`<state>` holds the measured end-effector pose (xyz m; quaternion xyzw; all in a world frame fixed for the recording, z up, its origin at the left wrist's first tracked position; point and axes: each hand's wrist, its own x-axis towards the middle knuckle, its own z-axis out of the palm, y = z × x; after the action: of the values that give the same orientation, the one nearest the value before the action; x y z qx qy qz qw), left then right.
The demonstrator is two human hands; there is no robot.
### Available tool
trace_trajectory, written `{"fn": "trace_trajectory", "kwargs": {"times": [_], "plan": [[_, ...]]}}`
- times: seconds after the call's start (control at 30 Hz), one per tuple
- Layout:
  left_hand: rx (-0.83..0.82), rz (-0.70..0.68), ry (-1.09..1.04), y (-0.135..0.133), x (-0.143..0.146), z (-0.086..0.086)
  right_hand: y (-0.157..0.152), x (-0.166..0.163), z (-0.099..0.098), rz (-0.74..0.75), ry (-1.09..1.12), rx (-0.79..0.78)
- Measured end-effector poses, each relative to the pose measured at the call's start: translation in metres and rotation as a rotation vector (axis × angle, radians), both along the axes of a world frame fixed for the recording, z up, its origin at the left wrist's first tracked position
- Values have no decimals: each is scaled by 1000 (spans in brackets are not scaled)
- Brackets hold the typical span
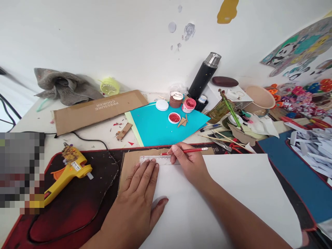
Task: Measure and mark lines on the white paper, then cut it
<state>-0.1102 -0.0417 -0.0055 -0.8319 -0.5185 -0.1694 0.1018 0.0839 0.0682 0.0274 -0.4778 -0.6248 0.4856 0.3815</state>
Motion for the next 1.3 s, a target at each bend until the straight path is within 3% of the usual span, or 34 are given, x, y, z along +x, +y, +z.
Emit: {"fn": "trace_trajectory", "kwargs": {"times": [1.3], "plan": [[36,13,8,-1,0,-5,1,2,3,-120,127,61]]}}
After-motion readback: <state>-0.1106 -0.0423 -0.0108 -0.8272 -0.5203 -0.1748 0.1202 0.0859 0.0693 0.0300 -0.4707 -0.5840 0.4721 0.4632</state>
